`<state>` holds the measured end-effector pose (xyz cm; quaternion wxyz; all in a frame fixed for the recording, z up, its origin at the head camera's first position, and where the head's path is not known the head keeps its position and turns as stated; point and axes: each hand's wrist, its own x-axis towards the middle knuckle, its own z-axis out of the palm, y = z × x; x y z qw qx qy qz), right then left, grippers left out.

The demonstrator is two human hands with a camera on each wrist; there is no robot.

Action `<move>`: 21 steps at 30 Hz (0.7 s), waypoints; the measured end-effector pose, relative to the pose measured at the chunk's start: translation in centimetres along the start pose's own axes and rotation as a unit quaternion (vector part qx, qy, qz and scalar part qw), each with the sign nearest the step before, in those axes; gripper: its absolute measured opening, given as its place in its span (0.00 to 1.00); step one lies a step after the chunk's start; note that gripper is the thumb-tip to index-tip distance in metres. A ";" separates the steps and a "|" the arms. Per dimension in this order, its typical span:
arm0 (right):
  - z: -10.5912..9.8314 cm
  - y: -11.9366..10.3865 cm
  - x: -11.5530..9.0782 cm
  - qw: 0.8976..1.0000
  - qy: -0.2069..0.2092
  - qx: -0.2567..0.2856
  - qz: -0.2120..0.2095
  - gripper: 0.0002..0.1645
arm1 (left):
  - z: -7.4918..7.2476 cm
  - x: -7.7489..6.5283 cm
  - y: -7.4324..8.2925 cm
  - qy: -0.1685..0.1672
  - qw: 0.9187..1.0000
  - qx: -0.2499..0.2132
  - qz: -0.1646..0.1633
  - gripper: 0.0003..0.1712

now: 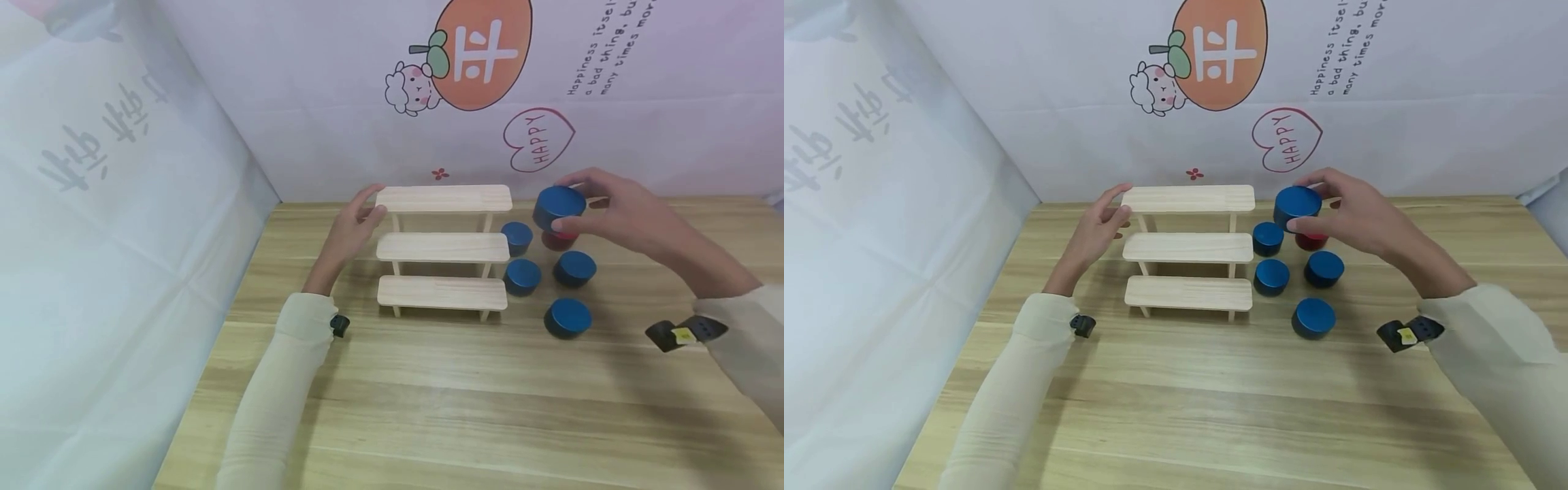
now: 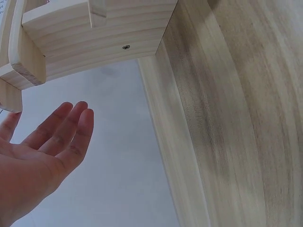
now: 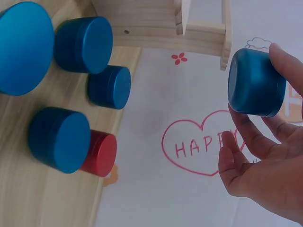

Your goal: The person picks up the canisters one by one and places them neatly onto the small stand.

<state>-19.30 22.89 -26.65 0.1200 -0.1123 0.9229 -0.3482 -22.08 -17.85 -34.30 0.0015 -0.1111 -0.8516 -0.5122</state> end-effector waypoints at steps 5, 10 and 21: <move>0.3 -1.0 0.9 1.000 0.006 0.002 -0.029 0.45 | -0.1 0.1 -0.2 -0.001 1.000 0.002 0.000 0.31; 0.7 -1.9 1.3 0.999 0.010 0.009 -0.047 0.44 | 0.0 0.2 -0.3 -0.001 1.000 0.007 0.004 0.31; 1.9 -4.1 3.1 0.999 -0.009 0.008 -0.051 0.47 | 0.2 0.2 -0.2 0.004 1.000 -0.012 0.003 0.31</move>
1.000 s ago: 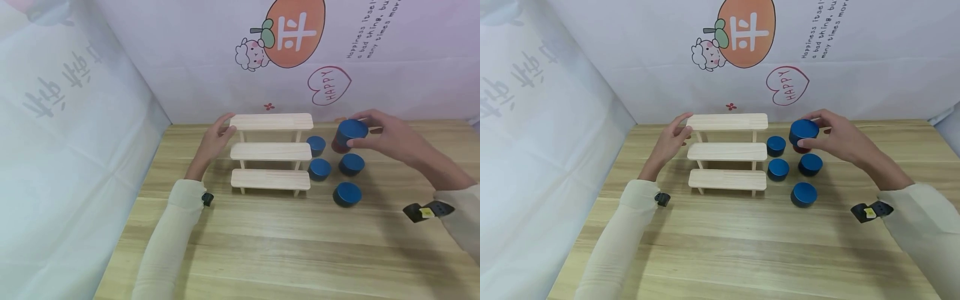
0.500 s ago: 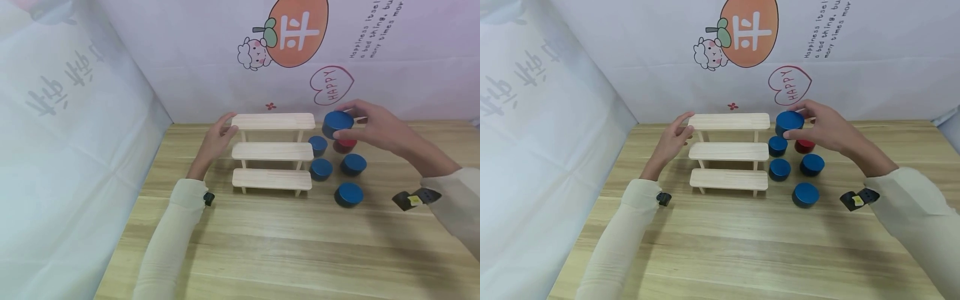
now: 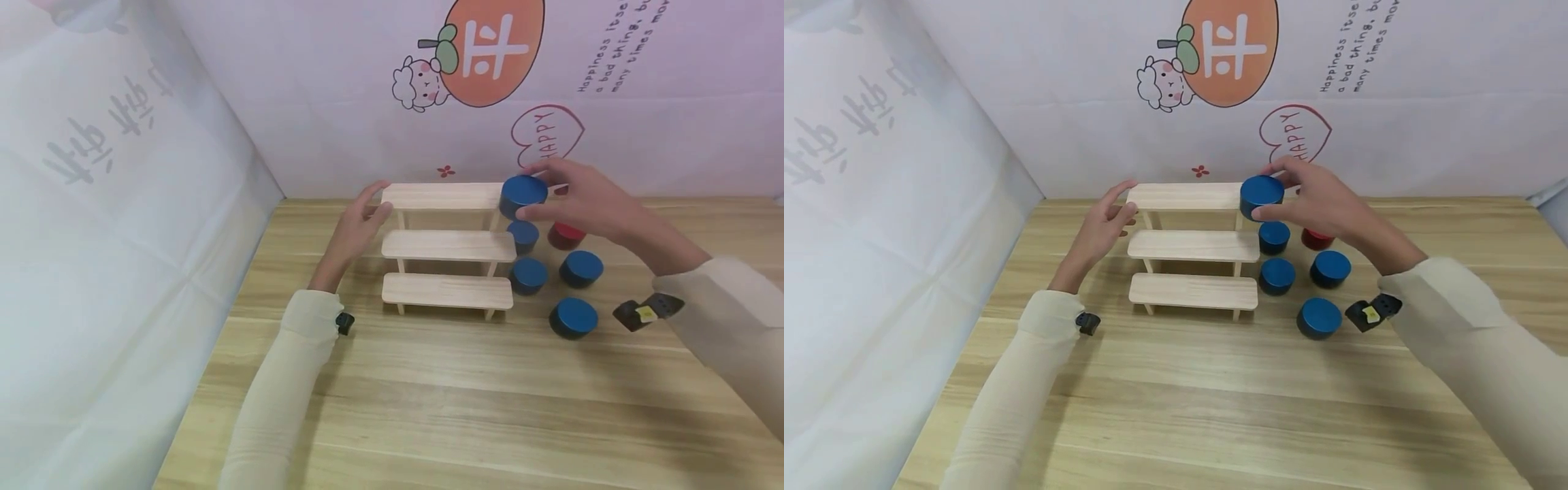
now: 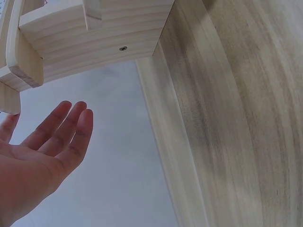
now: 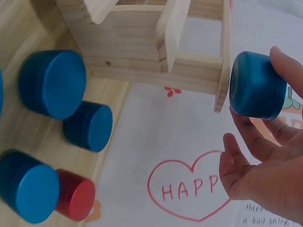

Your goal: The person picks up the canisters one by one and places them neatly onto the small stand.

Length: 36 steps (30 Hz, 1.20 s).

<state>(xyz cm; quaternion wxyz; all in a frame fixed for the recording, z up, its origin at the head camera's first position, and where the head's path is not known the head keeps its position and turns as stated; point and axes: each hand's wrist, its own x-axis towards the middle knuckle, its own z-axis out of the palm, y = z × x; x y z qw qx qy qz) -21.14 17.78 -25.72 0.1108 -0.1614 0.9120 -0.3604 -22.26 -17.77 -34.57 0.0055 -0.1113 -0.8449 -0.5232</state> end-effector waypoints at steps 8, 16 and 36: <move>1.4 -1.9 1.6 1.000 0.014 0.000 -0.015 0.45 | -0.2 -0.1 0.0 -0.004 1.000 -0.001 0.002 0.31; 2.6 -3.5 3.1 0.999 0.032 -0.011 -0.024 0.45 | -0.5 0.1 0.2 -0.006 1.000 0.003 0.003 0.31; 4.4 -5.5 5.4 0.999 0.004 0.022 -0.036 0.44 | -0.3 0.2 -0.1 -0.005 1.000 -0.001 -0.003 0.30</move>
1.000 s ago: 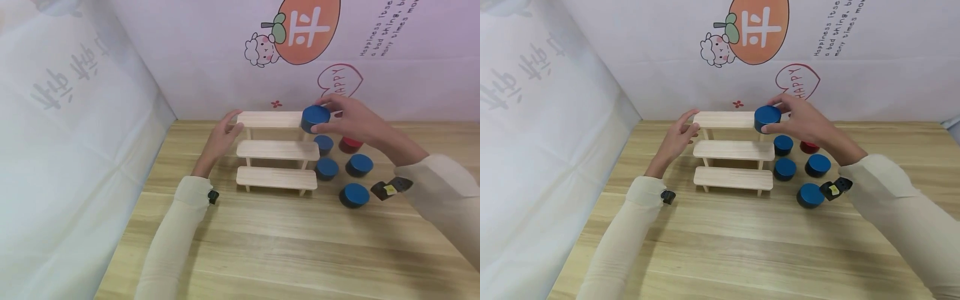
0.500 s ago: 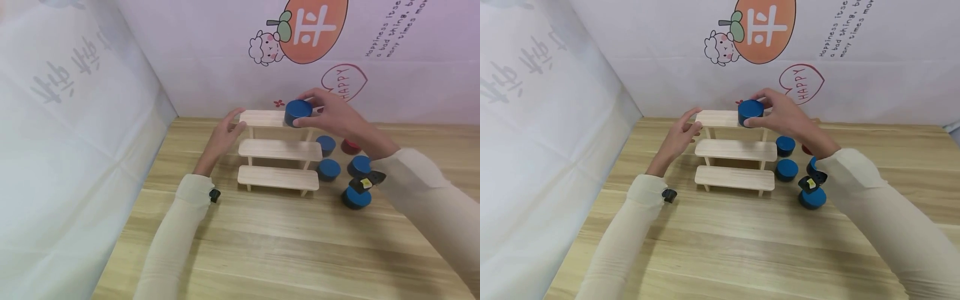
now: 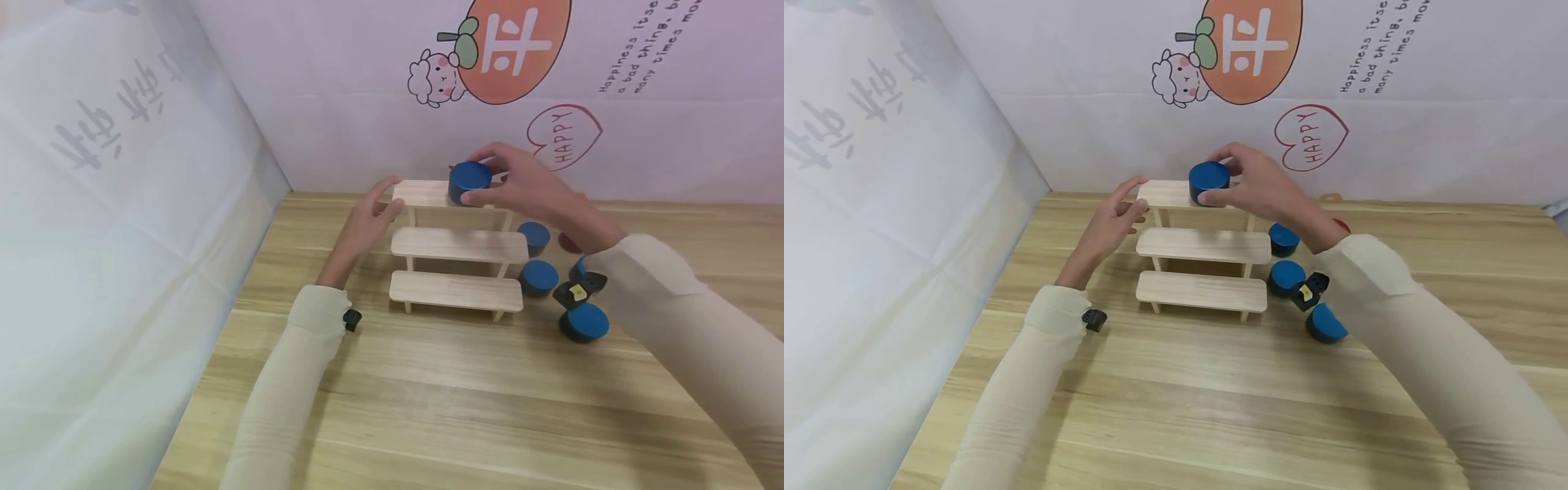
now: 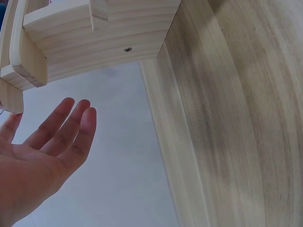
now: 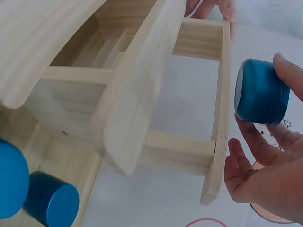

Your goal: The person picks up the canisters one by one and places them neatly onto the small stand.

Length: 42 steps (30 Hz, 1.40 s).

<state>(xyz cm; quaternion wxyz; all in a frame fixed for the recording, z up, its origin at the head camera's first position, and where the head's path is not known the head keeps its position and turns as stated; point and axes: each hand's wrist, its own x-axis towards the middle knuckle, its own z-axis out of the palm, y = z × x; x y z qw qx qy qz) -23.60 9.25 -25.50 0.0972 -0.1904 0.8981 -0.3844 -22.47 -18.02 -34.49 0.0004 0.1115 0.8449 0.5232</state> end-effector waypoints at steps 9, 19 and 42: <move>1.3 -1.1 1.4 1.000 0.001 0.000 -0.007 0.43 | 0.1 0.0 -0.1 0.003 1.000 0.000 0.002 0.30; 2.6 -2.0 2.7 1.000 0.004 -0.005 0.004 0.43 | 0.1 0.1 0.0 -0.002 1.000 -0.012 0.001 0.30; 3.9 -2.5 3.9 1.000 -0.010 0.014 -0.001 0.42 | 0.2 0.1 -0.1 0.001 1.000 -0.012 0.003 0.28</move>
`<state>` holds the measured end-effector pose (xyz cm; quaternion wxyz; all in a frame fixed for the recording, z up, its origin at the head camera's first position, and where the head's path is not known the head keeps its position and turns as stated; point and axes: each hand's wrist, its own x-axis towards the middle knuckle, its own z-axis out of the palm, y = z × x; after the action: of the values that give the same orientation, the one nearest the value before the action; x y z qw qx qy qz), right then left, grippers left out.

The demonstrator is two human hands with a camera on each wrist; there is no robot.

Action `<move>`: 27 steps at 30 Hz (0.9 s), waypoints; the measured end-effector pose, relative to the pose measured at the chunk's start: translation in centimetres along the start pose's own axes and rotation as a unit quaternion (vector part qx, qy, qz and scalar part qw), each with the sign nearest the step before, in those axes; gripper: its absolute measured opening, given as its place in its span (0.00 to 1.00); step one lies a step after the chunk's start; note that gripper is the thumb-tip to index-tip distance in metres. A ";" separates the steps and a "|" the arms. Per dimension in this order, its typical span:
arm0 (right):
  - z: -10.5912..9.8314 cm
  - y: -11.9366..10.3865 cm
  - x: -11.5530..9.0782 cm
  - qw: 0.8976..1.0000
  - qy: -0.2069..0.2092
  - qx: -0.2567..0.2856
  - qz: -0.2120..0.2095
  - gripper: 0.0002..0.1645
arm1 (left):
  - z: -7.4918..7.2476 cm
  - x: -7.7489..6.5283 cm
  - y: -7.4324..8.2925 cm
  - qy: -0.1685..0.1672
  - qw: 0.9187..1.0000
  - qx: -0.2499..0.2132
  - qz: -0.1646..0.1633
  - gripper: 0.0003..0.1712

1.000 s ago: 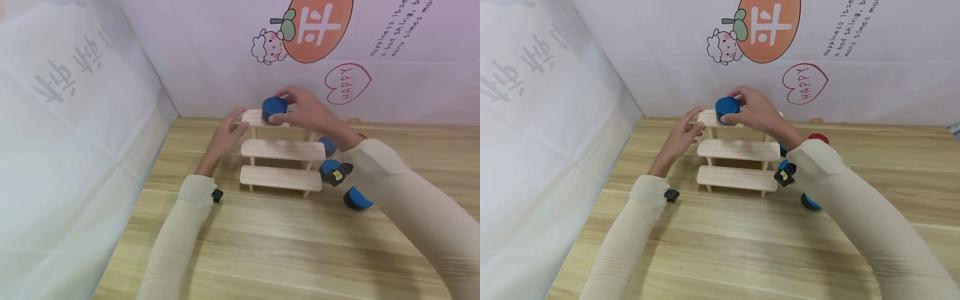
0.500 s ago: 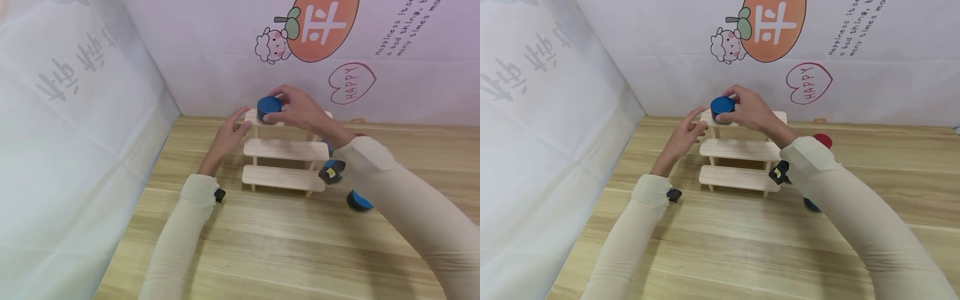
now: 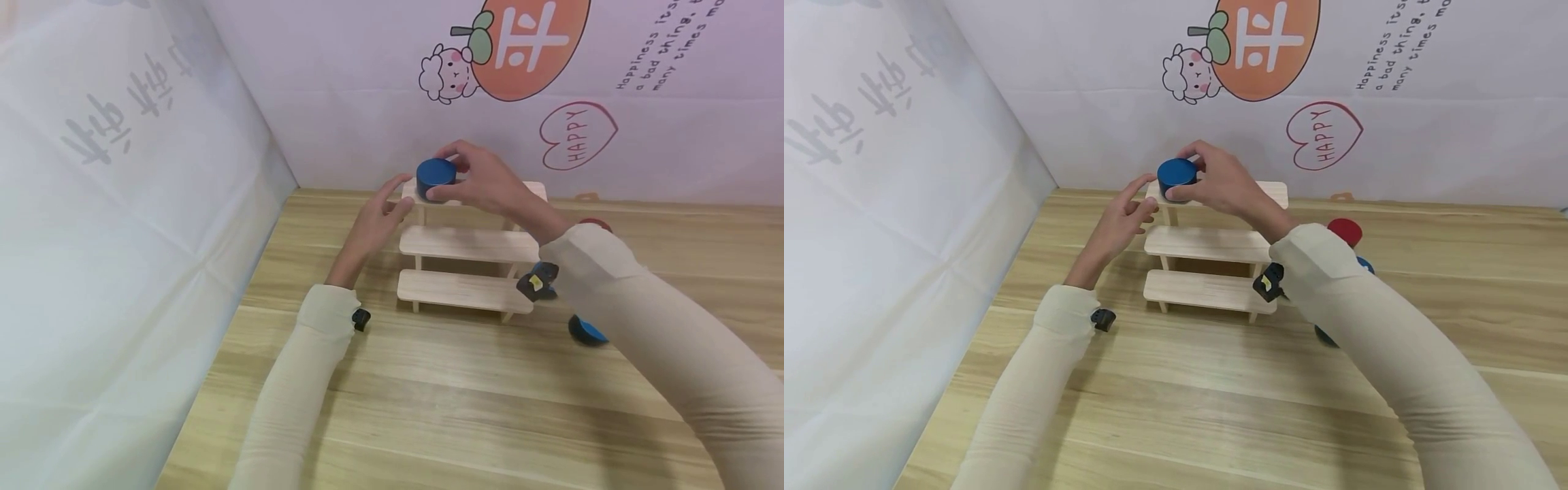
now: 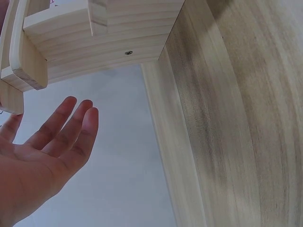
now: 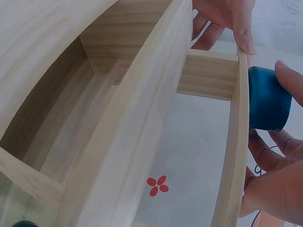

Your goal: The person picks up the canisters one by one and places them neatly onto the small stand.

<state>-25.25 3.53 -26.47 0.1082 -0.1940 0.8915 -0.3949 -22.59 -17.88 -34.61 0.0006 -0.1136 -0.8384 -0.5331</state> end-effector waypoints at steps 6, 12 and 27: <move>-0.1 0.3 0.0 1.000 -0.002 -0.001 -0.005 0.44 | 0.1 0.0 0.2 0.003 1.000 0.017 0.002 0.28; -0.2 0.6 -0.3 1.000 -0.007 0.013 -0.004 0.49 | 0.1 -0.2 0.3 0.003 1.000 0.014 -0.008 0.29; -2.1 3.0 -2.2 0.997 0.000 0.018 -0.072 0.46 | 0.2 -0.5 0.4 0.008 1.000 0.000 -0.020 0.29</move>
<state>-24.75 7.77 -27.22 0.0827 -0.2560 0.8678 -0.4177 -22.01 -17.65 -34.41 -0.0032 -0.0930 -0.8403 -0.5340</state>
